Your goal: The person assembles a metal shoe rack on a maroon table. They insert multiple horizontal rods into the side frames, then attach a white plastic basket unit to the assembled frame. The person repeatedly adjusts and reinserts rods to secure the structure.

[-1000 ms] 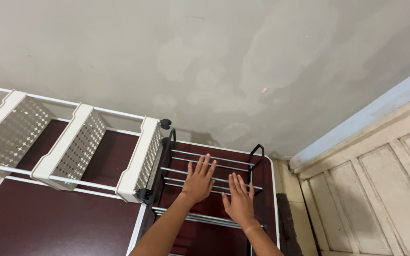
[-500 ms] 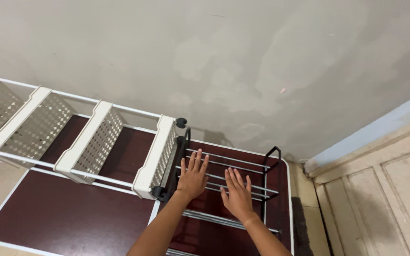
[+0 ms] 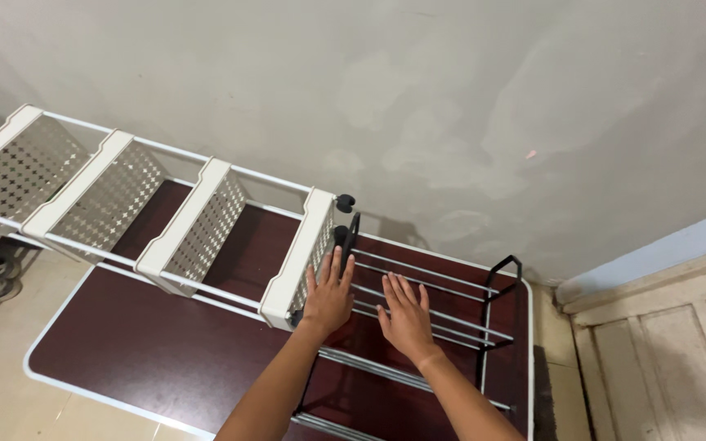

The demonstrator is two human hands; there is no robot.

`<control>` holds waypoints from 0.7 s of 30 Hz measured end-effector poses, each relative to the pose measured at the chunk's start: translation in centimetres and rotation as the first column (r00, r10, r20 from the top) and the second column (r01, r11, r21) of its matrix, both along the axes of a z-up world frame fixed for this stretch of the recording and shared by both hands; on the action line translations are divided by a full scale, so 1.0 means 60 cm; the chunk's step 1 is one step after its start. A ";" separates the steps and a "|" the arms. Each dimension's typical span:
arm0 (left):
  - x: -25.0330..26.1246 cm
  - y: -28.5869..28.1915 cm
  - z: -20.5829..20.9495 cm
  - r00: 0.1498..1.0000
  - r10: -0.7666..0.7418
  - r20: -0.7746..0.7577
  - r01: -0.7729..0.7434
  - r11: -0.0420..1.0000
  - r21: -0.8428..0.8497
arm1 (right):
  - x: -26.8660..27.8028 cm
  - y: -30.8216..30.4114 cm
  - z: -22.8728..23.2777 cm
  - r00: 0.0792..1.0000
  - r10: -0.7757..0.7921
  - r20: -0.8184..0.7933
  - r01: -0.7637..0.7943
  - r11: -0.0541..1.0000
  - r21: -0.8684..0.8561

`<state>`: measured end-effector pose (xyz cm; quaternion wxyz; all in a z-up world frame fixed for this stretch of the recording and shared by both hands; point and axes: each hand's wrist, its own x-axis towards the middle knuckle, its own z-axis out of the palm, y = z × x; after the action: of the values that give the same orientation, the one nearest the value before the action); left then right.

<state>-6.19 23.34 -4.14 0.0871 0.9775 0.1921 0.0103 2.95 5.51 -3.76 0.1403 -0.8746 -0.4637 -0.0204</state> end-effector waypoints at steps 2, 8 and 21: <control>-0.001 0.012 -0.003 1.000 0.011 0.023 -0.011 1.000 0.016 | -0.001 0.016 0.001 1.000 0.023 0.008 -0.023 0.999 0.029; -0.021 0.028 -0.022 0.986 0.069 0.153 -0.069 0.998 -0.003 | -0.008 0.053 -0.003 0.999 0.050 -0.019 -0.049 0.998 0.036; -0.029 0.035 -0.030 0.950 0.262 0.168 -0.219 0.947 -0.236 | -0.003 0.086 -0.010 0.983 0.136 -0.124 -0.118 0.983 0.144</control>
<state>-7.96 25.43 -5.91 0.2089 0.9255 0.3006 0.0968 2.75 10.67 -4.35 0.2313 -0.8310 -0.5056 0.0158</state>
